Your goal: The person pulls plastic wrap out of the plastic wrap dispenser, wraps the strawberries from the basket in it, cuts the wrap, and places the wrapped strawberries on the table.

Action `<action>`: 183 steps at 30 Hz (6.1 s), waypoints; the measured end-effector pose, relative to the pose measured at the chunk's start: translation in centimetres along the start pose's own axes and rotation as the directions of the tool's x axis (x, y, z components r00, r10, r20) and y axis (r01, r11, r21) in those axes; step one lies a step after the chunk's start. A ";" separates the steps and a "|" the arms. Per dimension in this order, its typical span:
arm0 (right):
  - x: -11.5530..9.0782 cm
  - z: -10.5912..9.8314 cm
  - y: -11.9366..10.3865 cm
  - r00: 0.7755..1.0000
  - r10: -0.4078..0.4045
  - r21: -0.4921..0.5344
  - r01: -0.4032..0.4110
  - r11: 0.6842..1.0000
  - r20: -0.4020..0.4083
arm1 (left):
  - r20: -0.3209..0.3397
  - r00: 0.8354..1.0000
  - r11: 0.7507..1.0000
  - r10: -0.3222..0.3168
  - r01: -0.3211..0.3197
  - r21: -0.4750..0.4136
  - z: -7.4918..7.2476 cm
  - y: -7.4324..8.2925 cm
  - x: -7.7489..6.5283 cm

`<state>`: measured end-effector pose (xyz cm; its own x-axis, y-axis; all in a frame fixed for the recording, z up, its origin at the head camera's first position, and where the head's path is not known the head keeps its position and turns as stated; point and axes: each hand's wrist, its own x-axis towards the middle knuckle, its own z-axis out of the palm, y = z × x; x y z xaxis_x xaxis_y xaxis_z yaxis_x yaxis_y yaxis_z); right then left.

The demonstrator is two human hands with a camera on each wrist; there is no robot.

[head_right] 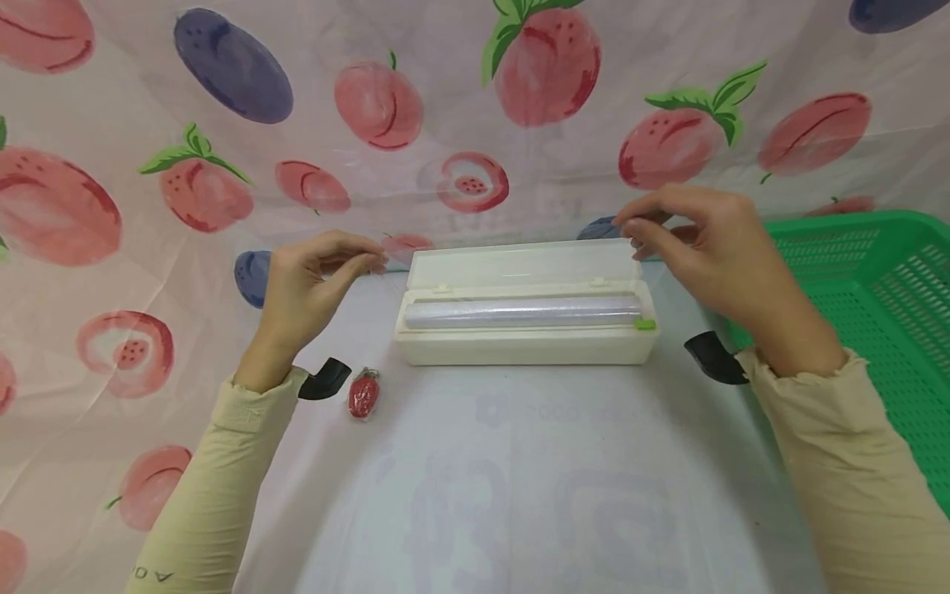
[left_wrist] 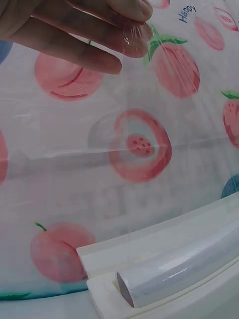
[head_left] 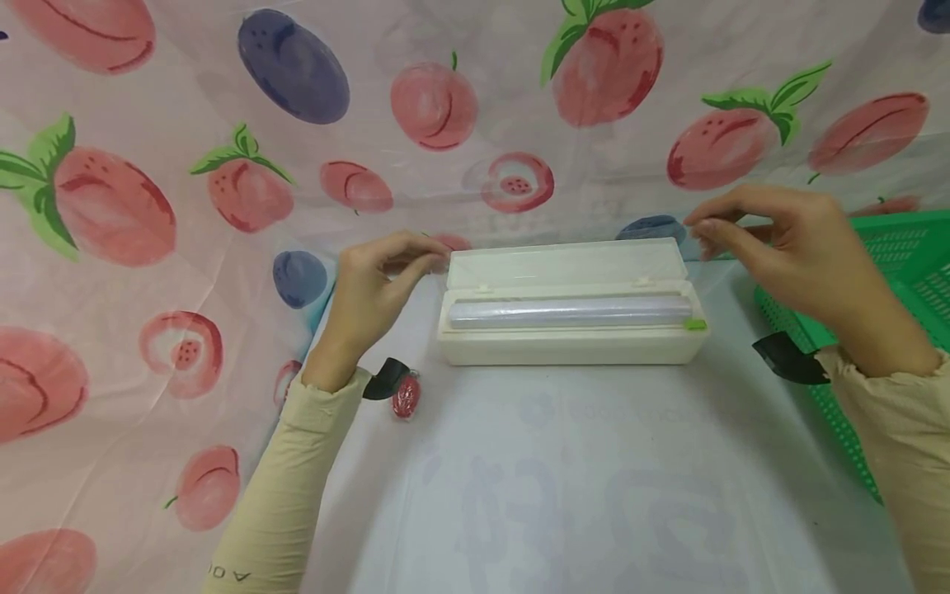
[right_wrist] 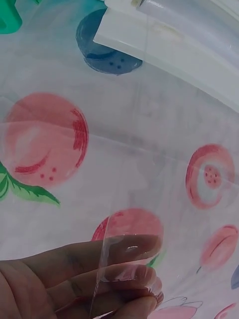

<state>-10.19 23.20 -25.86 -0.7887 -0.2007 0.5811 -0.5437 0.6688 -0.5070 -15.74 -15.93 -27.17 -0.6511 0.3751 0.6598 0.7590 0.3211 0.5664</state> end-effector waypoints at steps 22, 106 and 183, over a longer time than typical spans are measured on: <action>0.2 -1.1 -1.3 0.999 0.035 -0.021 -0.035 0.999 -0.018 | -0.068 0.997 0.999 0.045 -0.044 0.012 -0.5 1.1 0.3; -3.9 -3.2 -2.3 0.960 -0.097 0.316 0.009 0.949 0.261 | 0.286 0.958 0.930 0.021 0.086 -0.357 -2.6 4.4 -3.2; -15.8 9.0 2.8 0.704 -0.077 0.281 -0.178 0.943 0.706 | 0.759 0.647 0.997 -0.075 0.043 0.062 4.6 -1.0 -16.5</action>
<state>-1.78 21.76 -42.21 -0.7160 -0.6982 -0.0013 -0.4527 0.4656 -0.7604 -5.71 -18.39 -40.91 -0.4773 0.8787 0.0093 0.7289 0.3899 0.5628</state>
